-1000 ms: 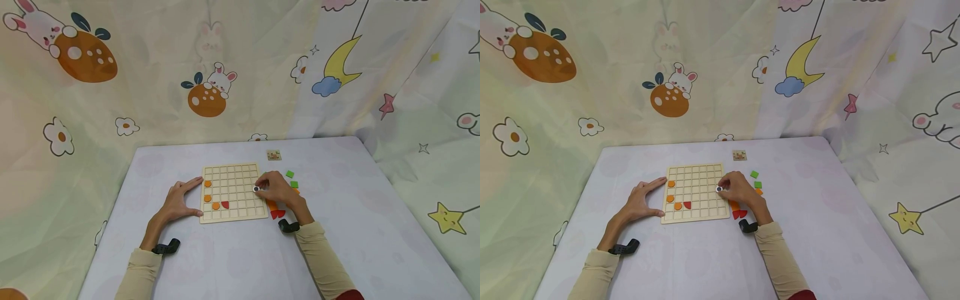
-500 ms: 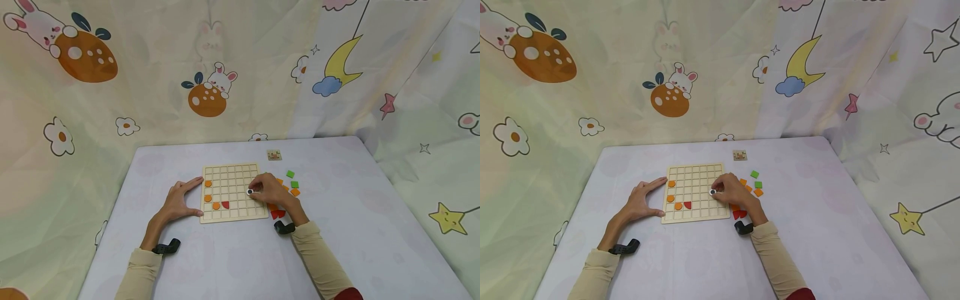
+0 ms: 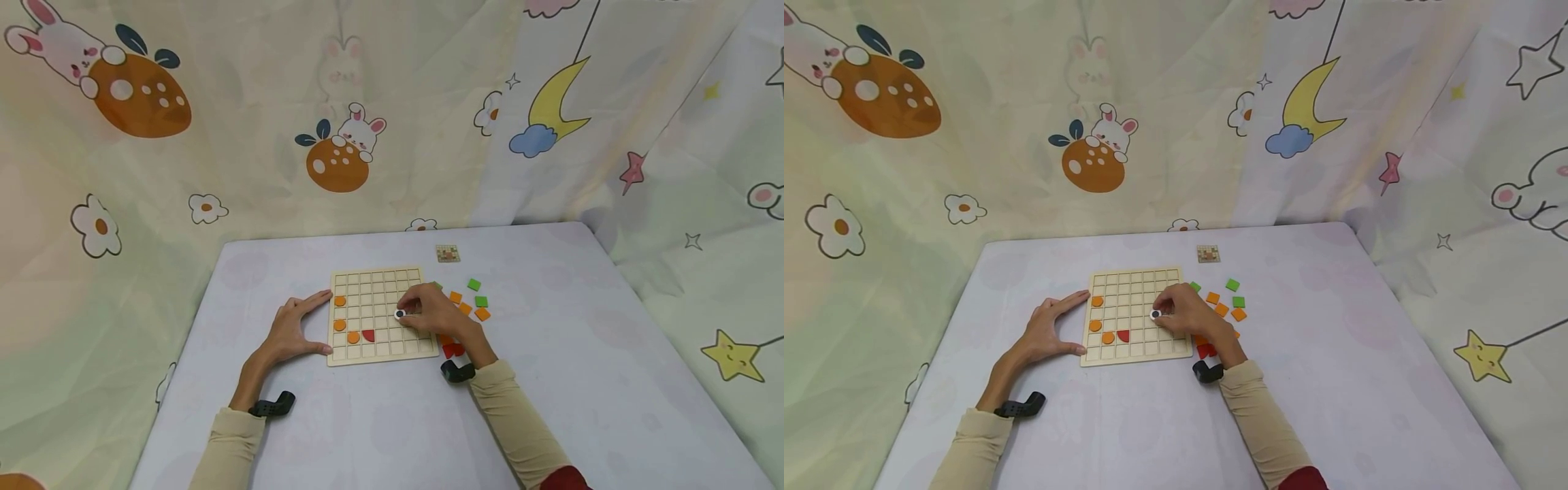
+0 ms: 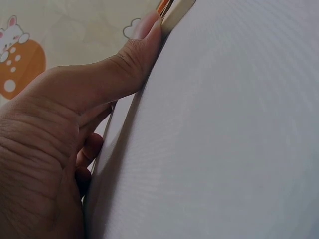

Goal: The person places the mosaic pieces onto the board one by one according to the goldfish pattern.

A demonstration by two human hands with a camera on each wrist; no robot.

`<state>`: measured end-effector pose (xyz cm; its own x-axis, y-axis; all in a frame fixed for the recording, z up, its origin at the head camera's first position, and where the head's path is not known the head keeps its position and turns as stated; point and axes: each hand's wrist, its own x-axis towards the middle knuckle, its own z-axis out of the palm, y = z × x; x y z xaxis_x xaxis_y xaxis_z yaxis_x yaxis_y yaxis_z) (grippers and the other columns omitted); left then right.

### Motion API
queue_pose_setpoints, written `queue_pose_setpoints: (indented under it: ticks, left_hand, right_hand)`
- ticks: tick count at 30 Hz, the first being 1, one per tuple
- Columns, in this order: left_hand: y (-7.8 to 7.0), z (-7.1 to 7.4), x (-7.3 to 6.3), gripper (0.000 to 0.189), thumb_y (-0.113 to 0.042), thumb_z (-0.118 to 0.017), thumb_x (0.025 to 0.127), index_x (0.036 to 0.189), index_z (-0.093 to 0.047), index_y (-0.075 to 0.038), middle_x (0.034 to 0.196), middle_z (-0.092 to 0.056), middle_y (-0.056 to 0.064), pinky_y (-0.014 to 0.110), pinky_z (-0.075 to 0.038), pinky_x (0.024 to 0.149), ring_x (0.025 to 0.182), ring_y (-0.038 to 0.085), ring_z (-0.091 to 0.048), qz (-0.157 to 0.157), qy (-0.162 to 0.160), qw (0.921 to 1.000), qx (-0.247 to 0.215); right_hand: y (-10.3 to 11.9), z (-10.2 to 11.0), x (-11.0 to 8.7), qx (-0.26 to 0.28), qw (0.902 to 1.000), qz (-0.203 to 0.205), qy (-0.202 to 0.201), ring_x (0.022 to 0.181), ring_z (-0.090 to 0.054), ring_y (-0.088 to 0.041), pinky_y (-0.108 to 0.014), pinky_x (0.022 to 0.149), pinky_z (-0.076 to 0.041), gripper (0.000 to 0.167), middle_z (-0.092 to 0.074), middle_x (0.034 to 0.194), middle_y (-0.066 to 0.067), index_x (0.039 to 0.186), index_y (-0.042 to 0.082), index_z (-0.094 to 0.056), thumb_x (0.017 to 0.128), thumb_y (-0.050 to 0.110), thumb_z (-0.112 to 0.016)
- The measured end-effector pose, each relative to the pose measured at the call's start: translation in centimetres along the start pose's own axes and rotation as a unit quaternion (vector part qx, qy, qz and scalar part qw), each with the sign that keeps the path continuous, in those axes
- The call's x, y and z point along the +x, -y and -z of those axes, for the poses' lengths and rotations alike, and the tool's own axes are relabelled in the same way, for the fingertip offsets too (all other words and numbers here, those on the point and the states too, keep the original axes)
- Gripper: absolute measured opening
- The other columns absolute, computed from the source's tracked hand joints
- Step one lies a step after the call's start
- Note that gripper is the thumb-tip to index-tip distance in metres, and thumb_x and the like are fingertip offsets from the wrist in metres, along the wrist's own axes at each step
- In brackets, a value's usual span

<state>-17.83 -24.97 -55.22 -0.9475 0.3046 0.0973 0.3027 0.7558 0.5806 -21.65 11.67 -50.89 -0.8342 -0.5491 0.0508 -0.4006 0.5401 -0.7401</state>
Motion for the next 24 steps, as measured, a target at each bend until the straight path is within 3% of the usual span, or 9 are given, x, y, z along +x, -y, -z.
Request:
queue_pose_setpoints:
  ticks: [24]
  left_hand:
    - [0.2, -0.1, 0.0, 0.124, -0.061, -0.103, 0.06, 0.167, -0.048, -0.03, 0.172, -0.049, -0.001, 0.047, -0.035, 0.096, 0.113, 0.022, -0.047, -0.002, -0.002, 1.0, -0.001]
  right_hand:
    - [0.8, -1.5, 1.6, -0.007, 0.9986, 0.05, 0.017, 0.084, -0.067, -0.007, -0.024, 0.078, -0.057, 0.016, -0.081, 0.1, -0.002, 0.106, 0.007, -0.084, 0.09, 0.009, -0.09]
